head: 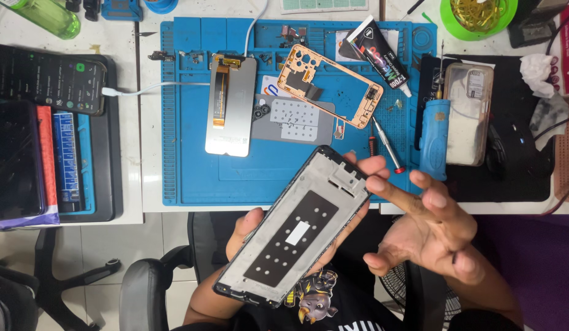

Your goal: The person holds a disassembled smartphone frame and peels the old display assembly away from it. They set the frame down, pick up a new display panel, connect its flex cable to the frame, then press and align the new screen onto the phone body. At the end they open the back cover, exposing the battery and motherboard.

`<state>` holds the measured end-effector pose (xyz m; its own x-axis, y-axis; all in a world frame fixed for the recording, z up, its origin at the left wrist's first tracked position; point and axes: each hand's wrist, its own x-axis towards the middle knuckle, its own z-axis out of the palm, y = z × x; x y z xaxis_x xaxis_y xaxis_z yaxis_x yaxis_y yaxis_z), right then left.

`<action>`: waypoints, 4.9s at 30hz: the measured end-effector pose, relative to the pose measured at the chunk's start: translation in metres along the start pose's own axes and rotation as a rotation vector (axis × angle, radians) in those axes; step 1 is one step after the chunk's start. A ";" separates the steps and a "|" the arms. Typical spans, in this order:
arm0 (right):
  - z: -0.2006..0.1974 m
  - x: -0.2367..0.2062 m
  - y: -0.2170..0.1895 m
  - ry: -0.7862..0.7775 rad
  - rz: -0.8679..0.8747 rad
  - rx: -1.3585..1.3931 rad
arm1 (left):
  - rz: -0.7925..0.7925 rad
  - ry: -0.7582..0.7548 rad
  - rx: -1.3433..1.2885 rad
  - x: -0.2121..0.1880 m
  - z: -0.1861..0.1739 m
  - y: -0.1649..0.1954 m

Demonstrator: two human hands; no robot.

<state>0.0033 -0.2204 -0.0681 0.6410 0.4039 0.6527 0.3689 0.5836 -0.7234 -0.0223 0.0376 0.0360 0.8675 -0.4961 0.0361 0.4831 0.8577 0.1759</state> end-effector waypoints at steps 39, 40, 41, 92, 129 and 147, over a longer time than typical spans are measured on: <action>0.011 0.008 0.012 -0.006 -0.507 -0.730 | 0.095 0.056 -0.026 0.004 0.011 -0.004; 0.014 0.009 0.013 0.019 -0.543 -0.711 | 0.089 0.054 -0.016 0.004 0.010 -0.004; 0.016 0.010 0.016 0.044 -0.580 -0.692 | 0.082 0.051 -0.004 0.003 0.009 -0.003; 0.002 0.011 0.026 -0.038 -0.518 -0.720 | 0.157 0.013 0.089 0.015 -0.004 -0.003; 0.048 0.007 0.032 0.077 -0.663 -0.400 | 0.176 0.000 0.127 0.022 -0.012 -0.001; 0.018 0.004 0.038 -0.019 -0.473 -0.702 | 0.214 -0.014 0.149 0.023 -0.016 -0.002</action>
<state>0.0082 -0.1835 -0.0888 0.3044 0.2426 0.9211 0.9320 0.1237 -0.3406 -0.0019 0.0265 0.0210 0.9457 -0.3087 0.1019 0.2654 0.9142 0.3061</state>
